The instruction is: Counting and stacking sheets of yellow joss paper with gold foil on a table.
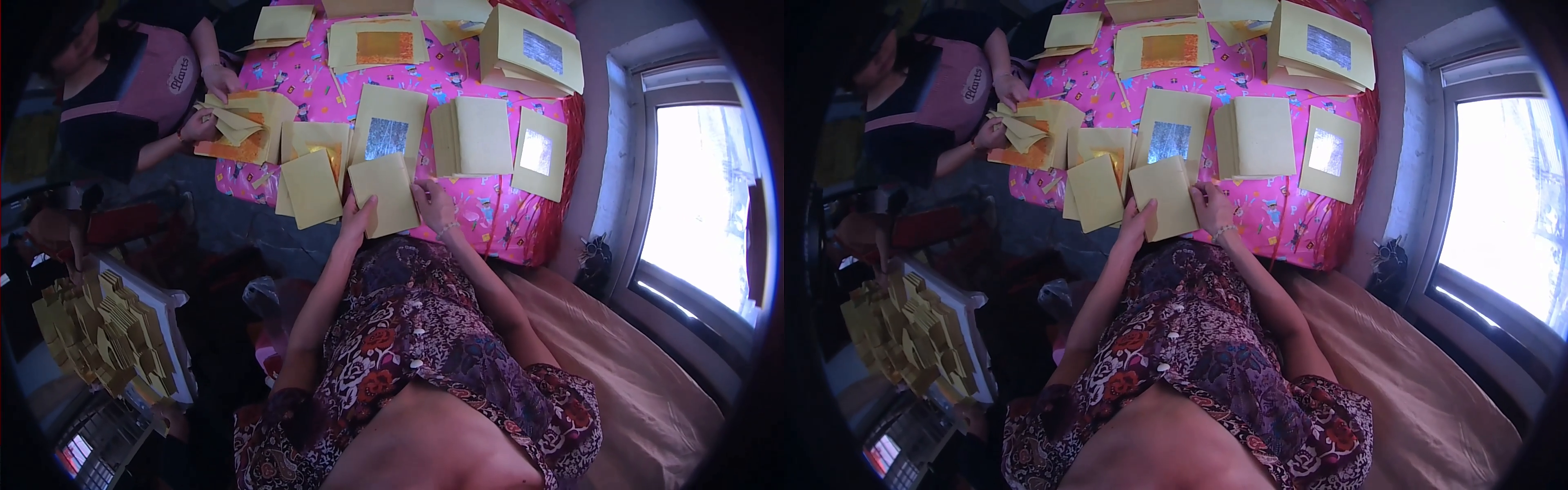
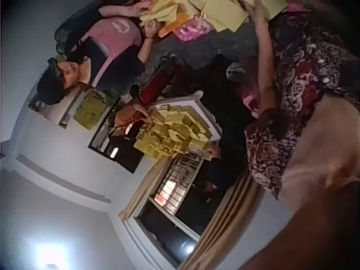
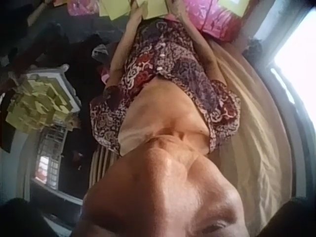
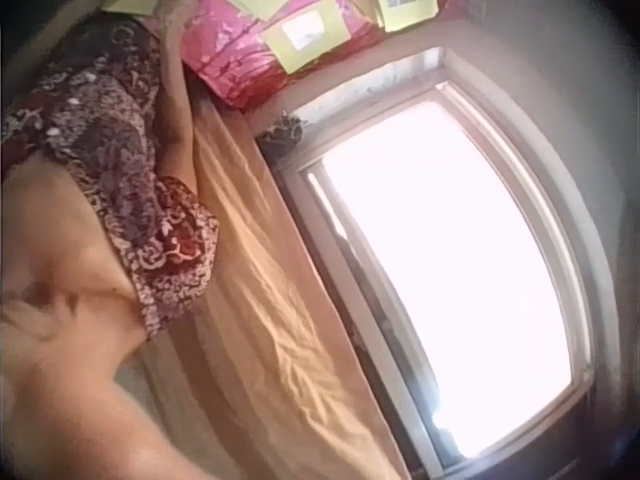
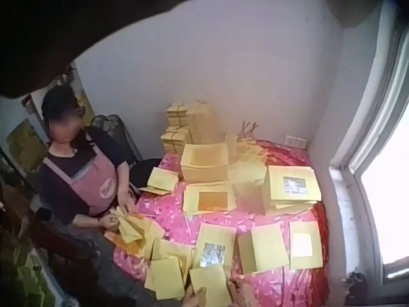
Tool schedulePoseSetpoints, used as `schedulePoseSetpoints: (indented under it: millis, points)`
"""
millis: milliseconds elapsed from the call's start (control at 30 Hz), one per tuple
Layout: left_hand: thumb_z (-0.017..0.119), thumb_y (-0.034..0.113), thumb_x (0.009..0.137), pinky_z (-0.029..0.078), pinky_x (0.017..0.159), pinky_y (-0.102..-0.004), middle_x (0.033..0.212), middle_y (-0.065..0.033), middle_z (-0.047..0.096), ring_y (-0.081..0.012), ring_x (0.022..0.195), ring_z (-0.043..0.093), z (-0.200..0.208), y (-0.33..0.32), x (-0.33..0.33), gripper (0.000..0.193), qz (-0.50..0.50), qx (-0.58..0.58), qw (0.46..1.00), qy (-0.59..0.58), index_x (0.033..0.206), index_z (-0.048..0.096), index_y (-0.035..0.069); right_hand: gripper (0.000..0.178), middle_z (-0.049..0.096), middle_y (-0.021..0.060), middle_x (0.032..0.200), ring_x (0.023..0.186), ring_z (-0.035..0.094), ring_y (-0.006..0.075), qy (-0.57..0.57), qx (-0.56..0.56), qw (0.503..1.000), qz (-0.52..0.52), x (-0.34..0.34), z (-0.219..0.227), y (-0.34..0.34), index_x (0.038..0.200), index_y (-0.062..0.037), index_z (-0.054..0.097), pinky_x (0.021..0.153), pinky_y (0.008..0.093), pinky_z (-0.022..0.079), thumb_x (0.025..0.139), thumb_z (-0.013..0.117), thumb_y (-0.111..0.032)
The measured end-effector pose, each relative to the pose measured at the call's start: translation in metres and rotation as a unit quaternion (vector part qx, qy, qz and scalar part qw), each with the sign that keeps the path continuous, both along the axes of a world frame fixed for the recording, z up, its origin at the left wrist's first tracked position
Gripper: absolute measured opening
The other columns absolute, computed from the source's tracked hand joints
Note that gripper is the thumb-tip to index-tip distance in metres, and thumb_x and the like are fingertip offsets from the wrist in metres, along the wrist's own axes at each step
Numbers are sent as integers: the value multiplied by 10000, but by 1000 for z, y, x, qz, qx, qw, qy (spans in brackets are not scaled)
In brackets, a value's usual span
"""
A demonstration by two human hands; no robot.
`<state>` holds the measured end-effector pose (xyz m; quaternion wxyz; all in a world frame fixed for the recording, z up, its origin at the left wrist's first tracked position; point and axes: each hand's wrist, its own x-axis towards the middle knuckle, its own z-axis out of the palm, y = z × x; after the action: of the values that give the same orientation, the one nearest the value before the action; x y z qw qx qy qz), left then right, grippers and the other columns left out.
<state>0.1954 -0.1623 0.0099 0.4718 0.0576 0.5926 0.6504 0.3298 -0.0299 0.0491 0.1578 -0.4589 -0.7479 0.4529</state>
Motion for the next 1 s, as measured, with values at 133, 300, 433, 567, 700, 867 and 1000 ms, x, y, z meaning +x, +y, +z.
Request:
schedulePoseSetpoints:
  millis: [133, 300, 433, 567, 700, 867, 1000]
  points:
    - [587, 155, 876, 425, 890, -307, 1133, -57, 553, -156, 1041, 528, 0, -2, -6, 387, 6, 37, 995, -91, 1219, 449, 41, 200, 643, 164, 853, 753, 635, 258, -6, 72, 997, 27, 0, 0, -4, 973, -24, 624, 667, 345, 501, 860, 559, -175]
    - [561, 182, 895, 420, 935, -348, 1223, -70, 506, -202, 1117, 506, 5, -9, -14, 459, -4, 38, 981, -189, 1296, 382, 50, 181, 630, 159, 855, 725, 627, 270, -2, 20, 1000, 7, 1, -10, -5, 960, -30, 610, 654, 352, 498, 842, 566, -160]
    - [553, 180, 898, 424, 932, -344, 1232, -67, 501, -203, 1119, 505, 4, -9, -15, 480, -9, 49, 979, -197, 1320, 359, 58, 177, 614, 150, 848, 704, 621, 270, -8, 12, 1000, 9, 0, -1, -5, 945, -32, 595, 640, 358, 497, 824, 581, -161]
    - [551, 174, 898, 421, 935, -343, 1235, -66, 500, -202, 1124, 502, 3, -10, -16, 478, -14, 50, 980, -193, 1321, 357, 61, 179, 612, 144, 860, 698, 623, 259, 8, -3, 1000, 20, -2, 6, -5, 944, -32, 587, 630, 354, 500, 807, 606, -146]
    - [552, 162, 896, 409, 944, -341, 1232, -67, 500, -195, 1129, 494, 4, -12, -15, 469, -10, 61, 980, -187, 1312, 364, 56, 195, 603, 133, 818, 659, 619, 246, 8, 42, 999, 15, -5, 16, -8, 953, -31, 560, 594, 348, 501, 808, 625, -144]
    - [552, 164, 895, 381, 970, -332, 1241, -58, 486, -190, 1138, 480, 18, -26, -9, 486, 13, 83, 980, -182, 1318, 342, 51, 195, 580, 133, 840, 649, 610, 258, 18, 51, 998, 19, -18, 42, 3, 927, -36, 530, 568, 353, 494, 810, 625, -161]
    - [535, 172, 903, 384, 972, -346, 1251, -70, 474, -199, 1148, 477, 38, -53, -12, 507, 39, 113, 974, -191, 1336, 303, 50, 254, 568, 160, 888, 781, 598, 313, -73, 159, 981, 81, -26, 39, 7, 958, -32, 493, 659, 397, 490, 776, 632, -140]
